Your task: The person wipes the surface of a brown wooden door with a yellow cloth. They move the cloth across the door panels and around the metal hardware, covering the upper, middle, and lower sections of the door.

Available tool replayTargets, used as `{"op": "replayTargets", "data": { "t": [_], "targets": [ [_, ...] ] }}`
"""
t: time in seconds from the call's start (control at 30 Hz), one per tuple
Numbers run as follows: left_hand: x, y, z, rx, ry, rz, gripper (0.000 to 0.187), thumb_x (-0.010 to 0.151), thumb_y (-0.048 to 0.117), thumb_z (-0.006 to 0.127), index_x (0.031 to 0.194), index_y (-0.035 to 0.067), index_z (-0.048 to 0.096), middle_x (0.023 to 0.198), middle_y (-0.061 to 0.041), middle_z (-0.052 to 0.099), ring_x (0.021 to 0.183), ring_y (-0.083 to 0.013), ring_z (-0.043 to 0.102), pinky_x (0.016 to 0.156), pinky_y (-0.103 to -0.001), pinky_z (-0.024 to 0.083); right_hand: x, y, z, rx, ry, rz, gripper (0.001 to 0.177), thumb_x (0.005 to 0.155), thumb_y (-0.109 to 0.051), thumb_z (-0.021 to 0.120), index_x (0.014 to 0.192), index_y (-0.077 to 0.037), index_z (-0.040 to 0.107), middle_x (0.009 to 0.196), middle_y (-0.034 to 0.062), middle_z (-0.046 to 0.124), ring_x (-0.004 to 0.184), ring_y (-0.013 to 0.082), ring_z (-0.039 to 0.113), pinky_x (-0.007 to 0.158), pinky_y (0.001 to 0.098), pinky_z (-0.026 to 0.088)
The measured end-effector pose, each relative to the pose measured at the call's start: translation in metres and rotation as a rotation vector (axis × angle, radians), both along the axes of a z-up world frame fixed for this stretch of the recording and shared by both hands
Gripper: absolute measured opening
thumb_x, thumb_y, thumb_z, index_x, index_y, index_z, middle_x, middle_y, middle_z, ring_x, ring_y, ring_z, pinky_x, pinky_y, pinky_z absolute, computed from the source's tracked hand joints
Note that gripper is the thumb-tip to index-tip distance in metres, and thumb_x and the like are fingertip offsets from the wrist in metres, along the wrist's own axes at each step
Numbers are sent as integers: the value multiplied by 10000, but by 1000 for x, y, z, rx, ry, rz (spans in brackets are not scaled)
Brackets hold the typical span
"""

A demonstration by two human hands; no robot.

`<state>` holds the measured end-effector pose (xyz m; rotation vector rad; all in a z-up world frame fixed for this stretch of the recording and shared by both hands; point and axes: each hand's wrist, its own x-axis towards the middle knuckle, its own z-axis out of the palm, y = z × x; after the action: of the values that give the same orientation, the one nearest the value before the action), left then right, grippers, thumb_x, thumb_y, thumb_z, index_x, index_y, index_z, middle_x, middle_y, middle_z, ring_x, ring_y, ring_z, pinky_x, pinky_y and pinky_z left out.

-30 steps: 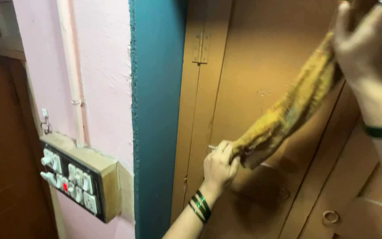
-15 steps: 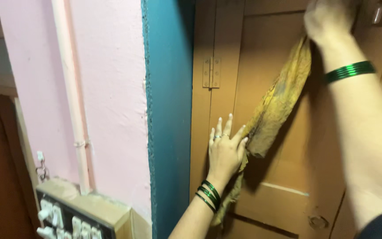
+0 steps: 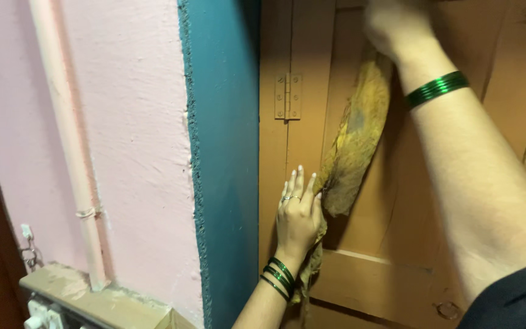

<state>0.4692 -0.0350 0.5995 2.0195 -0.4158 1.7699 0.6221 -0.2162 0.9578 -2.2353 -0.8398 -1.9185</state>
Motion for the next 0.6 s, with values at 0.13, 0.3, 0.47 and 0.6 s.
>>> {"op": "replayTargets", "data": {
  "t": [0.13, 0.3, 0.47, 0.6],
  "targets": [
    [-5, -5, 15, 79, -34, 85, 436, 998, 192, 595, 1399, 22, 627, 1495, -229, 548, 1417, -407, 501, 1169, -525, 373, 8, -35, 5, 62, -6, -14, 205, 1034, -71, 513, 1091, 18, 688, 971, 261, 697, 828, 417, 661, 689, 500, 532],
    [4, 1, 33, 78, 57, 168, 421, 1008, 198, 574, 1375, -5, 611, 1463, -237, 558, 1410, -384, 505, 1168, -571, 354, 8, -31, 3, 29, -39, 8, 205, 1024, -62, 518, 1115, 12, 686, 1004, 254, 693, 877, 414, 653, 738, 501, 525],
    [13, 11, 24, 100, 108, 135, 447, 998, 125, 528, 1407, -46, 590, 1504, -230, 548, 1405, -355, 517, 1155, -565, 364, 11, -7, 19, 16, -41, 34, 212, 1014, -53, 522, 1139, 5, 683, 1038, 246, 690, 927, 410, 646, 787, 501, 517],
    [9, 18, 29, 82, 107, 54, 416, 1012, 140, 555, 1382, -46, 600, 1496, -230, 553, 1390, -363, 531, 1147, -526, 403, 9, 18, 27, -13, -36, 71, 222, 1006, -46, 526, 1157, 0, 681, 1064, 240, 687, 967, 407, 640, 826, 502, 511]
  ]
}}
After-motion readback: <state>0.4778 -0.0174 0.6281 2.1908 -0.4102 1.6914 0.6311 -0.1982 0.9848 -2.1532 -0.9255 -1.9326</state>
